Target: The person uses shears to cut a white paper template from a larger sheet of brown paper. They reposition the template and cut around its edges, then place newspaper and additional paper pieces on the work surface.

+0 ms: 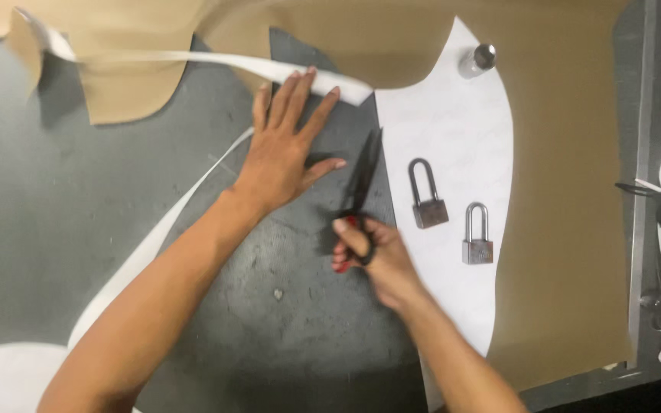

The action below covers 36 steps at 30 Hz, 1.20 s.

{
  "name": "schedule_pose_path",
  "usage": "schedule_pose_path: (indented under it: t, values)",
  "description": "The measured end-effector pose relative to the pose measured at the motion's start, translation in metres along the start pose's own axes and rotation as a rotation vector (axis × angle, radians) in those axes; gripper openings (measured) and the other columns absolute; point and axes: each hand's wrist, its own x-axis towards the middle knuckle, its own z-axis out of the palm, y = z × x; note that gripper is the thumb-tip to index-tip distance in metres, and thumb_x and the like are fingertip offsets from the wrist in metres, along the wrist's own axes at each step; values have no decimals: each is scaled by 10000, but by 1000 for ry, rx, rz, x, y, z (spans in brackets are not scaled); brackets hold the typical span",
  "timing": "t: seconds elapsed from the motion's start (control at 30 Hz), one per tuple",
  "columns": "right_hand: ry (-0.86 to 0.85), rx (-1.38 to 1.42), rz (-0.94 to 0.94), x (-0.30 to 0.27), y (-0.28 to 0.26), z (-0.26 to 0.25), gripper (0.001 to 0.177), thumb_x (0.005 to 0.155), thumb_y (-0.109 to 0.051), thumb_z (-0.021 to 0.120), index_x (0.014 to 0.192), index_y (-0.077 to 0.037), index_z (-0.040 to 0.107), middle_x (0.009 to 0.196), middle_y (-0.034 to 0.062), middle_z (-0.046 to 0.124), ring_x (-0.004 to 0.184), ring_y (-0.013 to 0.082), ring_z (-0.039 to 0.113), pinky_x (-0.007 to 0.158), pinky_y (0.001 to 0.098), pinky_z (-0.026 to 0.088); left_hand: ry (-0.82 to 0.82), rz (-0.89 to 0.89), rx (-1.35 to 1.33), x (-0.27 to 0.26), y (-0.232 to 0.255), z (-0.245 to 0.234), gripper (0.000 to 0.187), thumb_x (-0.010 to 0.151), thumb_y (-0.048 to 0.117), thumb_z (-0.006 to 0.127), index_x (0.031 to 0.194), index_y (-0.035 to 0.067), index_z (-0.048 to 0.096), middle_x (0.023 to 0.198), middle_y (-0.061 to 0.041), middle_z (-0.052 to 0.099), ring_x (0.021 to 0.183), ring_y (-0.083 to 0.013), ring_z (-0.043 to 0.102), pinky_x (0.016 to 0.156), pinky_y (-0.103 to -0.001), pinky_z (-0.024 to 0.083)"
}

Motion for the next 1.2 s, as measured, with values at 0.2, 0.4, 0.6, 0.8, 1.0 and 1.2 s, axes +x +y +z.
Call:
schedule_pose_path:
  t: [0.2, 0.4, 0.6, 0.8, 1.0, 1.2]
  values:
    - [104, 371, -135, 60, -19, 72, 233, 915, -295, 736, 894, -77, 656, 723, 37, 637, 668, 156, 657, 675, 335, 610, 42, 126, 125, 64, -81, 37, 373, 957, 342, 808, 1258, 155, 692, 1537, -179, 483, 1459, -367, 408, 1230, -569, 281]
    - [130, 734, -363, 110, -50, 115, 252, 975, -301, 708, 863, -105, 597, 754, 15, 612, 698, 130, 627, 748, 323, 590, 17, 166, -172, 79, -105, 21, 318, 861, 298, 833, 1065, 77, 731, 1329, -106, 623, 1230, -306, 530, 1001, -458, 369]
    - [186, 876, -419, 122, -66, 135, 226, 996, -294, 675, 925, -86, 622, 751, 12, 605, 697, 123, 618, 745, 320, 573, 76, 109, -263, 81, -107, 19, 256, 808, 200, 869, 1012, 98, 752, 1262, -27, 688, 1226, -249, 570, 1063, -408, 401]
    - [197, 952, -440, 126, -72, 145, 248, 980, -328, 681, 926, -98, 605, 748, 1, 580, 698, 132, 606, 758, 318, 573, 99, 83, -293, 83, -111, 25, 206, 812, 187, 861, 976, 94, 779, 1267, -33, 694, 1220, -252, 580, 1080, -406, 405]
    - [207, 972, -443, 131, -75, 149, 269, 979, -330, 685, 880, -100, 584, 736, 0, 566, 692, 135, 601, 759, 316, 572, 104, 82, -287, 82, -114, 27, 177, 813, 190, 865, 894, 81, 751, 1280, -40, 698, 1234, -253, 579, 1069, -399, 414]
    - [211, 1001, -458, 129, -75, 153, 274, 1011, -309, 683, 864, -96, 593, 753, -11, 569, 701, 106, 579, 769, 306, 561, 84, 37, -284, 82, -113, 29, 171, 829, 183, 859, 896, 70, 749, 1284, -43, 701, 1226, -258, 574, 1060, -398, 418]
